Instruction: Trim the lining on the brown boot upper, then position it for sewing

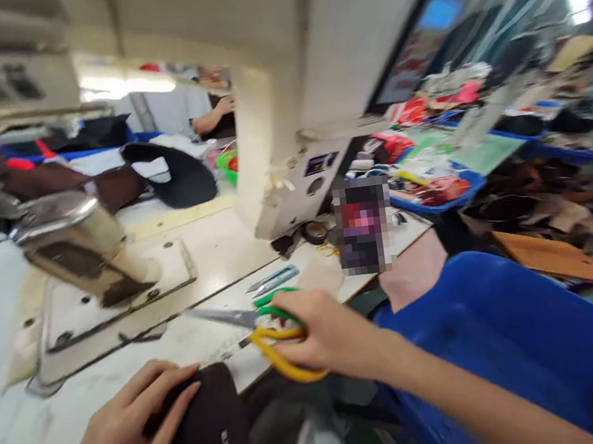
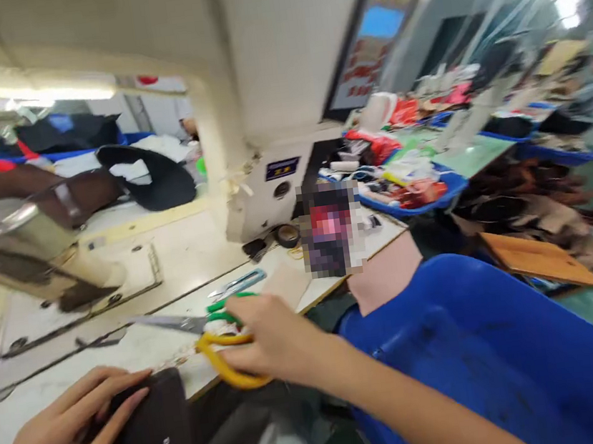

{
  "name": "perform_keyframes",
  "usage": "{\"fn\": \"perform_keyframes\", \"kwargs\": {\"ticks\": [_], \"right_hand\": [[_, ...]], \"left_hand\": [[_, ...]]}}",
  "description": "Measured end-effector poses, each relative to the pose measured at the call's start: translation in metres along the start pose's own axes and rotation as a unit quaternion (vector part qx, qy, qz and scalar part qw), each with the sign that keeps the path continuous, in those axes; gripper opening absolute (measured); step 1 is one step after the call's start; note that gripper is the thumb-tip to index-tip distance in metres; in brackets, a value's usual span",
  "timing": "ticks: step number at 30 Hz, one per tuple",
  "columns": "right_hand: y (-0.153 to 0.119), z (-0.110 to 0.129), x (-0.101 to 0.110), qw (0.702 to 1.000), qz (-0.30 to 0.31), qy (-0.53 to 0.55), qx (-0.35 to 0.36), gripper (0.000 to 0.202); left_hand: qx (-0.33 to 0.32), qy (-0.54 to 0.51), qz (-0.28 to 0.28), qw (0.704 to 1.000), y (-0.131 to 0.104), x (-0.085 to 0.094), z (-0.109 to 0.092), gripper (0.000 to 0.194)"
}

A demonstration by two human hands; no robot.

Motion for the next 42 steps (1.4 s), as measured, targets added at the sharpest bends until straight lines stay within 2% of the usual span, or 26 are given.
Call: {"fn": "perform_keyframes", "kwargs": {"ticks": [1,4,8,12,18,23,29,32,36,42], "right_hand": [[0.001,-0.009,0.008,1.000,0.000,-0.006,0.010,0.025],[0.002,-0.021,0.014,0.997,0.035,-0.054,0.053,0.024],[0.002,-0.018,0.005,0.982,0.070,-0.166,0.063,0.031],[0.007,-0.013,-0.009,0.970,0.135,-0.200,0.042,0.030],[0.014,-0.011,-0.014,0.969,0.163,-0.179,0.048,0.043],[0.017,-0.015,-0.017,0.959,0.253,-0.127,0.001,0.046],[0.027,-0.020,-0.016,0.947,0.303,-0.109,-0.018,0.044],[0.031,-0.022,-0.017,0.946,0.299,-0.122,-0.009,0.045],[0.037,-0.014,-0.018,0.948,0.272,-0.156,0.047,0.044],[0.041,-0.007,-0.015,0.946,0.269,-0.166,0.071,0.050]], "left_hand": [[0.006,-0.012,0.010,1.000,0.000,-0.001,-0.001,0.020],[0.026,-0.061,0.034,0.997,0.004,-0.003,0.001,0.013],[0.042,-0.087,0.049,0.994,0.003,-0.007,0.005,0.016],[0.045,-0.103,0.058,0.992,0.003,-0.008,0.005,0.013],[0.090,-0.103,0.040,0.990,0.007,-0.006,0.009,0.003],[0.097,-0.110,0.034,0.989,0.006,-0.005,0.009,0.003],[0.126,-0.127,0.054,0.982,0.001,-0.011,0.014,0.005],[0.130,-0.130,0.059,0.981,-0.001,-0.012,0.014,0.007],[0.134,-0.142,0.061,0.979,0.000,-0.011,0.013,0.009],[0.168,-0.112,0.036,0.979,0.003,-0.012,0.025,0.027]]}}
Point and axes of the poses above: each hand's wrist, its own y-axis towards the middle knuckle, its own x-axis out of the back of the hand, z = x × y, the point moved 9 cm from there along y, towards the middle knuckle, and after that the axes turned 11 degrees about -x, right-handed, at the moved point
